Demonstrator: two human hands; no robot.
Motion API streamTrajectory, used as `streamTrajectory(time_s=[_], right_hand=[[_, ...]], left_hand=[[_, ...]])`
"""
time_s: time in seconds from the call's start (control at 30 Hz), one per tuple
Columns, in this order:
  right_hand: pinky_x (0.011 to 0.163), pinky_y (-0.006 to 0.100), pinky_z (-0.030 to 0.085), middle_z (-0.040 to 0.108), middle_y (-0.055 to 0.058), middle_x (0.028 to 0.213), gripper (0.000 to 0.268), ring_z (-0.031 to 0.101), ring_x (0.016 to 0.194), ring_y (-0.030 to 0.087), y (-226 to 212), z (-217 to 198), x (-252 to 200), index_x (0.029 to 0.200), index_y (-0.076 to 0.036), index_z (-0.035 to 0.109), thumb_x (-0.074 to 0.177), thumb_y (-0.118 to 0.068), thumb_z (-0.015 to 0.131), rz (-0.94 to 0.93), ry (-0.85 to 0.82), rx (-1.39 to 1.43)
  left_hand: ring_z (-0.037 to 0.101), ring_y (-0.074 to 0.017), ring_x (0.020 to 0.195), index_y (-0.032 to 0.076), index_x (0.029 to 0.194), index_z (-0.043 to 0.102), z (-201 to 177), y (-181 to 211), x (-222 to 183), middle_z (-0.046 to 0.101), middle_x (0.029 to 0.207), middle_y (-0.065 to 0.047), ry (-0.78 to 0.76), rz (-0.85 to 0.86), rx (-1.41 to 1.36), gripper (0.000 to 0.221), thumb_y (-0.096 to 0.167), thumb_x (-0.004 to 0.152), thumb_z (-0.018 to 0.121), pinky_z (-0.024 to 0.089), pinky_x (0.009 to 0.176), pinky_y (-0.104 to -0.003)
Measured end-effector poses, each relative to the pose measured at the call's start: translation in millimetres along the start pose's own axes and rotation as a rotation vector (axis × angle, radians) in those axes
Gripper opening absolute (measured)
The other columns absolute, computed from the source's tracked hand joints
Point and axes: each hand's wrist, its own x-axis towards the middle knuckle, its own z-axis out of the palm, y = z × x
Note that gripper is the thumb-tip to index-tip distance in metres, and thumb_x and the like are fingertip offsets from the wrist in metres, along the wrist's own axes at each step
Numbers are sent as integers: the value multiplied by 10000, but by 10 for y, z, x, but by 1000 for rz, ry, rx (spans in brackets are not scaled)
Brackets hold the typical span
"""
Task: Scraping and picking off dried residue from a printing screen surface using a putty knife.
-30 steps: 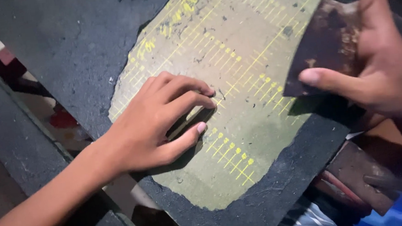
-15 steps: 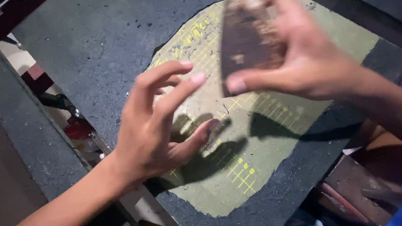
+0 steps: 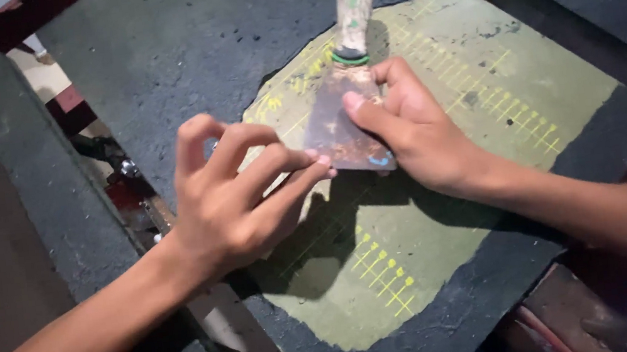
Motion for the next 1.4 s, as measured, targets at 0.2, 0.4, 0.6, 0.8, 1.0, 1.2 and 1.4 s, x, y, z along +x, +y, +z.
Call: streamTrajectory(time_s=[0.2, 0.4, 0.6, 0.8, 1.0, 1.2, 1.4], right_hand=[[311, 263, 405, 592, 83, 625, 252, 493, 380, 140, -187, 51, -86, 1133, -103, 339, 1049, -253, 523, -4, -73, 1], [286, 207, 445, 689, 193, 869, 221, 654, 500, 195, -361, -87, -102, 1124, -117, 293, 1073, -198, 493, -29, -73, -50], [314, 260, 220, 394, -30, 493, 168, 325, 344, 91, -455, -447, 62, 1056, -141, 407, 1052, -196, 566, 46, -94, -380], [654, 256, 518, 734, -10, 905, 82, 641, 745, 112, -681, -437, 27, 912, -168, 688, 894, -200, 762, 244, -165, -789], [774, 311, 400, 626, -54, 838, 241, 519, 901, 130, -633, -515, 8, 864, -222, 664, 871, -444, 757, 39, -376, -1125], [826, 396, 421, 656, 16, 881, 406, 597, 873, 242, -521, -596, -5, 967, -190, 732, 882, -586, 715, -257, -406, -1347], [747, 473, 458, 644, 127, 884, 512, 601, 850, 323, -450, -489, -167, 915, -95, 682, 985, -599, 628, -456, -330, -1501]], left_hand=[[674, -236, 759, 75, 929, 712, -44, 11, 77, 755, 961, -1, 2, 148, 47, 61, 65, 985, 692, 353, 735, -395], [563, -233, 758, 69, 835, 664, -25, 207, 195, 681, 882, -35, -61, -340, -293, 168, 163, 972, 685, 320, 804, -394], [588, -234, 815, 74, 906, 629, 31, 128, 87, 684, 928, -45, -214, -364, -436, 123, 144, 1002, 601, 370, 810, -389], [472, -238, 727, 52, 760, 510, 65, 104, -12, 516, 720, -61, -233, -420, -392, 279, 138, 994, 636, 336, 737, -362], [632, -222, 859, 125, 1006, 689, 167, 133, -87, 681, 980, -30, -245, -456, -462, 72, 161, 957, 728, 420, 807, -376], [604, -141, 791, 195, 829, 696, 133, 162, -58, 656, 840, 62, -165, -496, -500, 179, 249, 825, 867, 357, 802, -329], [572, -114, 703, 185, 694, 613, 134, 199, -18, 593, 728, 66, -122, -534, -417, 346, 359, 721, 911, 380, 786, -296]])
